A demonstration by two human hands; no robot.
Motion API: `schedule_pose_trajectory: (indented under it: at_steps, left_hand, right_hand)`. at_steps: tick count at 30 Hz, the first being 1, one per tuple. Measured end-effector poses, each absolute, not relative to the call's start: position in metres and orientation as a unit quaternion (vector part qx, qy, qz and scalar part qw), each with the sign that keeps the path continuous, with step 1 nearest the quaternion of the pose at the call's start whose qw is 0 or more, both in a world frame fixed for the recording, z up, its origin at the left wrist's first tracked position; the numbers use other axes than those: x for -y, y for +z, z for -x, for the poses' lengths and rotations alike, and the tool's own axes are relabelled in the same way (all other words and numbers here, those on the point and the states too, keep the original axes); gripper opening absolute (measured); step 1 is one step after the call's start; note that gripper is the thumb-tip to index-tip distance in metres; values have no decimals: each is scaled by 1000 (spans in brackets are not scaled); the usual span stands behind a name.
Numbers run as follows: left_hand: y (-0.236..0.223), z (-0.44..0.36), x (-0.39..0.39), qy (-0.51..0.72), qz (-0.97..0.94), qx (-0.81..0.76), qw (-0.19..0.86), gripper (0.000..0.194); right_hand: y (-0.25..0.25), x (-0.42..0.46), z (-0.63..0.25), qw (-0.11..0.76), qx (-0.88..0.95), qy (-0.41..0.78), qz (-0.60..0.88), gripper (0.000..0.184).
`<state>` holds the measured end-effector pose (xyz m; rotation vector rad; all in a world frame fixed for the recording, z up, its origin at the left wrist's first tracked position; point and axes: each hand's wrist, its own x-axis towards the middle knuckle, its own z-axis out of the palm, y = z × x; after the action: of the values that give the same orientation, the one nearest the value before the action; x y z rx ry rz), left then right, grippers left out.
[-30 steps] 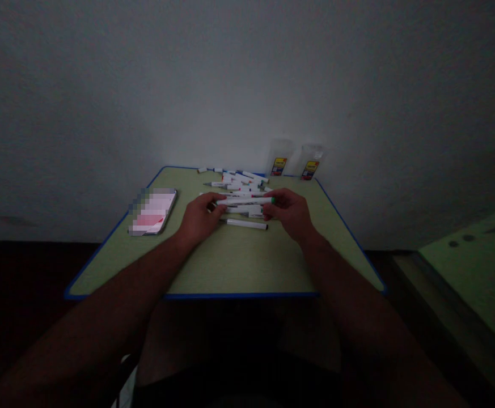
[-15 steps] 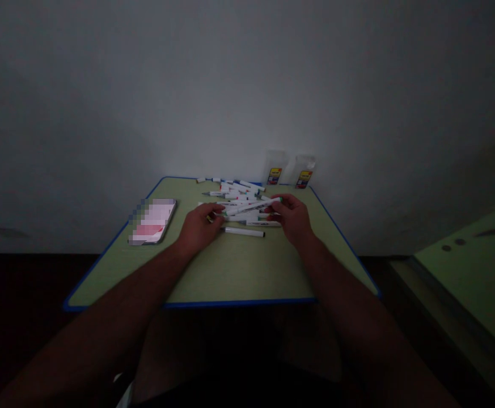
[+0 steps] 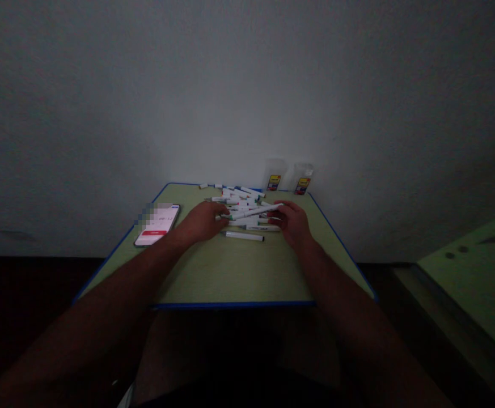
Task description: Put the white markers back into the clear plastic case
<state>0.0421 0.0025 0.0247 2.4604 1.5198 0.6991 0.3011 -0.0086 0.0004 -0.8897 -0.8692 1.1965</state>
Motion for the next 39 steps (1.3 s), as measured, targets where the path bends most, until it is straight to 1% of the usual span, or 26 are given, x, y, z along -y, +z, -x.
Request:
schedule_pose_trajectory:
  at_steps: [3,5,9,11,17,24,30,36,39]
  left_hand:
    - [34,-43,-11,210,-818,-528,85,24]
    - [34,-43,-14,220,-809,-538,89,22]
    - [21,-39,-12,321,-762,-552,108,19]
    - [15,-37,-9,346,-747,-555,117,18]
    - [11,-33,-4,351,-739,-561,127,17]
    - [3,-33,-7,355,-743,-547,152,20]
    - [-1,-33,-11,335,-756,-544,144,24]
    - [0,-32,-10,345,-759,-534,139,23]
    - [1,-32,-9,343,-760,-535,135,22]
  right_hand:
    - [0,7,-303,657,367,531,389,15]
    - [-1,6,-304,663,358,531,388,16]
    - [-1,4,-305,667,346,525,399,20]
    - [-1,3,-306,674,333,521,404,22]
    - [-2,0,-310,678,313,519,416,16]
    - [1,-4,-315,697,294,503,419,15]
    - [27,-20,-328,730,296,448,422,15]
    - [71,-59,-345,766,343,336,427,19]
    - [93,-84,-353,776,357,281,436,18]
